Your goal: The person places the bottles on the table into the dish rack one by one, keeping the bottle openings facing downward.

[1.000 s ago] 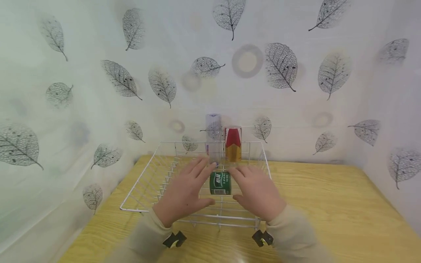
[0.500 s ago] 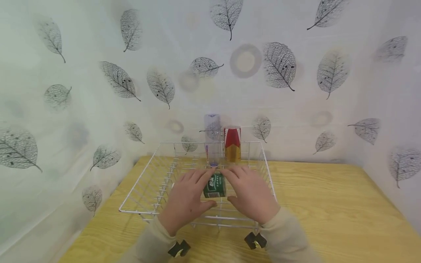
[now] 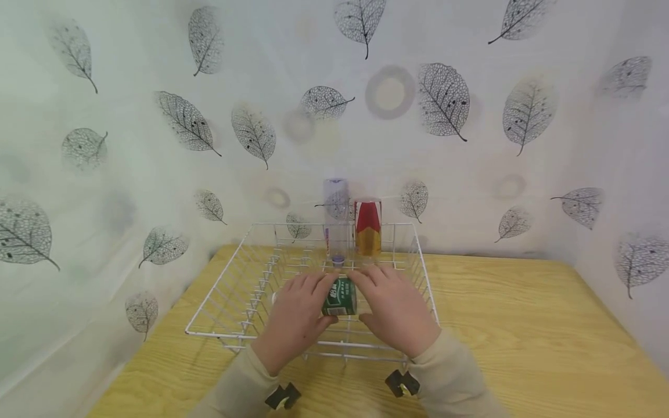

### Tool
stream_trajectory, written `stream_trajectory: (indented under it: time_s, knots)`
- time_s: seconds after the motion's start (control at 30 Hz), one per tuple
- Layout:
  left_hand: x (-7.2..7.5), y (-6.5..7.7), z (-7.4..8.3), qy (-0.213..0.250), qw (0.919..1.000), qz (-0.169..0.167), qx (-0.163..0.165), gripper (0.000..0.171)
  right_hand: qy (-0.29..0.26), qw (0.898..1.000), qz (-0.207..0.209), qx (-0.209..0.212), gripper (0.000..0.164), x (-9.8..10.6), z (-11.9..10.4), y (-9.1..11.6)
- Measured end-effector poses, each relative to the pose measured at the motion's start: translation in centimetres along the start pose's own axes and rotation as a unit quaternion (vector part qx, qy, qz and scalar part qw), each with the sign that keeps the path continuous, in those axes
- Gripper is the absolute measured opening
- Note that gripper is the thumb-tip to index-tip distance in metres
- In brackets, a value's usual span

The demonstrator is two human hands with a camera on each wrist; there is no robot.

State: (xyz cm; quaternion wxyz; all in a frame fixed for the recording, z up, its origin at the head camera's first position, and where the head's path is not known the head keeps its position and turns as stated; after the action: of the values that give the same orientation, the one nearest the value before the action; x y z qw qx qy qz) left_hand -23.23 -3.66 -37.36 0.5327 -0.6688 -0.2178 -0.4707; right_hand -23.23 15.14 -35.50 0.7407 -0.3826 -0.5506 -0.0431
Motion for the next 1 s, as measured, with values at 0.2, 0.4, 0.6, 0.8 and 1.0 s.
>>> stream_trajectory:
  time_s: [0.2, 0.4, 0.6, 0.8, 1.0]
  knots:
    - [0.4, -0.1, -0.9, 0.058, 0.9983, 0.0, 0.004, 0.08, -0.062, 0.998, 0.003, -0.028, 0.092, 1.1, 0.3, 0.1]
    - [1.1, -0.4, -1.9, 0.157, 0.9863, -0.015, 0.048, 0.08, -0.202, 0.971, 0.061, -0.109, 0.101, 2.4, 1.2, 0.6]
    - [1.9, -0.4, -2.2, 0.31, 0.9433, -0.08, 0.089, 0.075, -0.361, 0.914, 0.136, -0.129, 0.099, 3.1, 1.9, 1.0]
    - [1.4, -0.5, -2.1, 0.469, 0.8606, -0.165, 0.109, 0.069, -0.478, 0.853, 0.178, -0.112, 0.095, 3.3, 2.0, 1.1]
    - [0.9, -0.5, -1.4, 0.571, 0.7931, -0.2, 0.071, 0.063, -0.542, 0.813, 0.185, -0.103, 0.088, 2.7, 1.3, 0.7]
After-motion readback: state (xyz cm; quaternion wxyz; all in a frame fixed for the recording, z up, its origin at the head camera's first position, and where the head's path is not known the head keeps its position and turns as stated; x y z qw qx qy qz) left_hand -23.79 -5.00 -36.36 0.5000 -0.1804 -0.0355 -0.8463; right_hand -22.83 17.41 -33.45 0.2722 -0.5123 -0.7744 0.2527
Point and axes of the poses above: each hand's wrist, its own y-axis away from the middle knuckle, its own x-axis out of the back of the hand, z = x × y, the point moved 3 cm from there along -y, towards the middle knuckle, and after that the axes turned 12 degrees about x, right-handed, at the moved point
